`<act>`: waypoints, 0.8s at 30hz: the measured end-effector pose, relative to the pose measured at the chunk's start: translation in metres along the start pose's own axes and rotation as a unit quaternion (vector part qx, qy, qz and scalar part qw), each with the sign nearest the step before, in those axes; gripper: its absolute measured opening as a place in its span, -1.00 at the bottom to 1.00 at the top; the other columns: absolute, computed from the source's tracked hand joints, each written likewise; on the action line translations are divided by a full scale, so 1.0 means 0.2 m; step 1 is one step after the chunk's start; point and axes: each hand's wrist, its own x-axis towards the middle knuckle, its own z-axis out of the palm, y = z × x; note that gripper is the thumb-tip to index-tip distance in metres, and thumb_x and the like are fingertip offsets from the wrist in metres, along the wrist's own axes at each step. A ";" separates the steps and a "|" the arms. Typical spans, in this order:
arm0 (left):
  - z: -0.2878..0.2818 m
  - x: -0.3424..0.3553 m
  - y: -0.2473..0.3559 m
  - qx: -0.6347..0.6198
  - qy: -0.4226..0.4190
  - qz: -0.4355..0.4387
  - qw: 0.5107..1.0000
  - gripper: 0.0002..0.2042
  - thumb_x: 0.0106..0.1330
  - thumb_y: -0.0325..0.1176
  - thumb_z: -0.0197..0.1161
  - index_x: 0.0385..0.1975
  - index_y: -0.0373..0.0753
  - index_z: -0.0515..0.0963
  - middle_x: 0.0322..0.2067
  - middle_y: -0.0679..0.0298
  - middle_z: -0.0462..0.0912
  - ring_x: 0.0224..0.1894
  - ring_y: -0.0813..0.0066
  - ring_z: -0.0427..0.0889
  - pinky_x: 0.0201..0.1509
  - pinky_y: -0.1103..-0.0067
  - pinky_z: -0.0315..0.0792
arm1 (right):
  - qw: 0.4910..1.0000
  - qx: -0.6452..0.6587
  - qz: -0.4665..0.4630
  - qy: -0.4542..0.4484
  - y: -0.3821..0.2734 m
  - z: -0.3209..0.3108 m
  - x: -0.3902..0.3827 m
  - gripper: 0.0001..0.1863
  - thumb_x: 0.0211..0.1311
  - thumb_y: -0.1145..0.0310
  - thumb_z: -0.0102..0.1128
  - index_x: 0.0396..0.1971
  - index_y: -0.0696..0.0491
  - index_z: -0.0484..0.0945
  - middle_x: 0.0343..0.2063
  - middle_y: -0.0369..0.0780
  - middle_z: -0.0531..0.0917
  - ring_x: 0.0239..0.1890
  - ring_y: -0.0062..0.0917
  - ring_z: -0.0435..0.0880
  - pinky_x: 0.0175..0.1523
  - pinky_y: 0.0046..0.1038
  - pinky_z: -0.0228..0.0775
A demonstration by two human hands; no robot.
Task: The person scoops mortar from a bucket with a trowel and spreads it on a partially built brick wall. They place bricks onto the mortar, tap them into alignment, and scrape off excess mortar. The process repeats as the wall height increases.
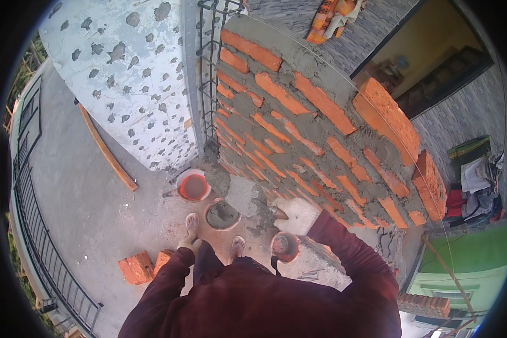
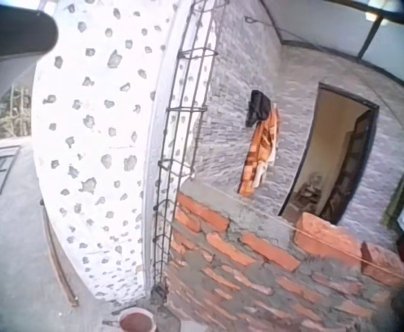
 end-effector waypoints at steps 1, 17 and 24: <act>-0.02 0.04 -0.07 -0.020 -0.034 -0.016 0.999 -0.40 0.32 0.04 0.29 0.21 -0.29 0.59 0.20 -0.11 0.61 0.31 -0.02 0.54 0.38 0.28 0.41 | 0.999 0.006 -0.051 0.001 -0.07 -0.08 0.01 -0.50 0.21 0.19 0.37 0.07 0.17 0.54 -0.50 -0.09 0.65 -0.41 -0.21 0.71 -0.28 -0.24 0.50; -0.82 0.42 -0.44 0.060 -0.062 -0.099 0.991 -0.43 0.32 0.03 0.30 0.18 -0.29 0.61 0.19 -0.06 0.64 0.27 0.02 0.60 0.36 0.28 0.42 | 0.897 0.388 0.110 0.180 -0.39 -0.84 -0.04 -0.57 0.49 0.26 -0.01 0.08 0.35 0.51 -0.58 -0.21 0.59 -0.76 -0.59 0.48 -0.62 -0.56 0.34; -1.03 1.10 -0.31 0.225 -0.141 0.032 0.963 -0.49 0.36 0.04 0.18 0.08 -0.26 0.65 0.11 -0.03 0.68 0.21 0.03 0.63 0.33 0.26 0.43 | 0.870 -0.205 0.207 0.399 -0.51 -0.28 0.46 -0.65 0.17 0.27 0.42 -0.15 0.14 0.54 -0.26 -0.05 0.61 -0.30 -0.11 0.71 -0.21 -0.21 0.57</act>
